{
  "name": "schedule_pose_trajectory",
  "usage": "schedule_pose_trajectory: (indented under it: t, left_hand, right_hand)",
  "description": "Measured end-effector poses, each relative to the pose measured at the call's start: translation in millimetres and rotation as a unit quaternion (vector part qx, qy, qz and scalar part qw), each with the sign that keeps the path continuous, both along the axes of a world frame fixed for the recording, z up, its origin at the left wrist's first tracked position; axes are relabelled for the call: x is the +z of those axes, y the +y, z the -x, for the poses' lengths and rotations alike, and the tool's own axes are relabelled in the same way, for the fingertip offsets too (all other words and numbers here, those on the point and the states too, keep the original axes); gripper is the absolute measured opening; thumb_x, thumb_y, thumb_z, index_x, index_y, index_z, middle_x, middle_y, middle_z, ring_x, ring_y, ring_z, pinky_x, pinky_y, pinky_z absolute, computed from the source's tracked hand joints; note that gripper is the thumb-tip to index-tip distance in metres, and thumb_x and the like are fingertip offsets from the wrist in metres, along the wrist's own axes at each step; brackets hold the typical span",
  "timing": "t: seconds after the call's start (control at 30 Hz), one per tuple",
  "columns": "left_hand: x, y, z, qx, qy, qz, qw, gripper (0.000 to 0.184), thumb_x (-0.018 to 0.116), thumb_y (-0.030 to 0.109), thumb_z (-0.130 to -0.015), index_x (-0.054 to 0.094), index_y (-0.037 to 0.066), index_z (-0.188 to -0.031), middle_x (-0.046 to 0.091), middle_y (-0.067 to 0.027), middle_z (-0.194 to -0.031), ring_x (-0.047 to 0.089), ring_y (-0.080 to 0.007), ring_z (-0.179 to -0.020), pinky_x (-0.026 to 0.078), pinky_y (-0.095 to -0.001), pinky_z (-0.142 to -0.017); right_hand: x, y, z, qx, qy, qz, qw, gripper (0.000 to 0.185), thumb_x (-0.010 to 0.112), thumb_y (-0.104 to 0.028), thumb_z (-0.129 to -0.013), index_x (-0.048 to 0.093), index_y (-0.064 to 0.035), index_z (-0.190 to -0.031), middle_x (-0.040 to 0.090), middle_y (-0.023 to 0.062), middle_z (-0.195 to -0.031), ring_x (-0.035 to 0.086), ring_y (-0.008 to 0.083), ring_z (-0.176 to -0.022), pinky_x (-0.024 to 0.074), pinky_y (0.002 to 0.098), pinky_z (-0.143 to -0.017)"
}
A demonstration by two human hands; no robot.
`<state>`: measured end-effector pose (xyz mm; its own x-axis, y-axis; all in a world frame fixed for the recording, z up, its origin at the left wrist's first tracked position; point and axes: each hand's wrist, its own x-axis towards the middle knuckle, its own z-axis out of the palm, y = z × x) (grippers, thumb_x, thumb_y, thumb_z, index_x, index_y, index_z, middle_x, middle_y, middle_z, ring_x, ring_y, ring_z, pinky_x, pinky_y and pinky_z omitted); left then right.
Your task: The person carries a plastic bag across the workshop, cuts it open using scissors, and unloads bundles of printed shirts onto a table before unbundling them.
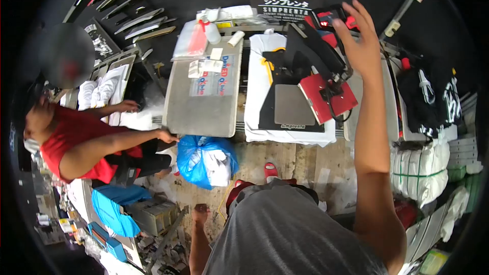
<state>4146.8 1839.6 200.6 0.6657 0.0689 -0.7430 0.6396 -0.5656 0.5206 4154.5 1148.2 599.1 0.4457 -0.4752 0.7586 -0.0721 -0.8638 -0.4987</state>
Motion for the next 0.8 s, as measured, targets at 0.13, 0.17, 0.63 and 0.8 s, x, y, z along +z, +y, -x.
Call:
schedule_pose_trajectory:
  t: [0.13,0.17,0.63,0.8]
  left_hand:
    - [-2.3,-16.6,2.4,-0.062,-0.123,0.036,0.99,0.02,0.057,0.015,-0.09,0.062,-0.001,-0.1,0.067,-0.0111,-0.077,0.064,-0.0182,-0.061,0.052,-0.0301,-0.054]
    - [-14.6,-18.1,4.4,0.001,-0.148,0.11,0.983,0.02,0.056,0.014,-0.09,0.062,-0.002,-0.1,0.067,-0.0112,-0.077,0.064,-0.0185,-0.061,0.052,-0.0302,-0.055]
    - [-97.8,-36.3,26.4,-0.41,0.051,-0.05,0.909,0.014,0.056,0.019,-0.075,0.065,0.01,-0.082,0.064,-0.0118,-0.081,0.064,-0.0284,-0.077,0.052,-0.0391,-0.068]
    - [-90.0,-77.9,-81.1,-0.451,-0.19,-0.146,0.86,0.031,0.046,0.026,-0.089,0.066,0.002,-0.094,0.067,-0.0214,-0.093,0.065,-0.0393,-0.085,0.053,-0.0468,-0.074]
  right_hand:
    - [-7.0,-33.1,-74.9,-0.047,0.05,0.046,0.997,0.041,0.065,-0.042,-0.086,0.068,-0.0098,-0.111,0.056,0.0136,-0.13,0.049,0.035,-0.122,0.0397,0.0429,-0.101]
    - [-3.9,-29.6,-79.5,-0.098,0.144,0.026,0.984,0.039,0.062,-0.044,-0.086,0.069,-0.0088,-0.102,0.061,0.0114,-0.12,0.051,0.0358,-0.117,0.0412,0.0431,-0.098]
    - [-19.7,-76.8,-86.4,-0.001,0.169,0.073,0.983,0.023,0.056,-0.023,-0.087,0.063,-0.0018,-0.083,0.062,0.0105,-0.085,0.056,0.0312,-0.089,0.0413,0.0379,-0.086]
    - [-19.8,-99.8,-84.1,0.112,0.183,0.073,0.974,0.015,0.051,-0.009,-0.086,0.061,0.0013,-0.082,0.062,0.0112,-0.087,0.059,0.0239,-0.088,0.0441,0.0324,-0.082]
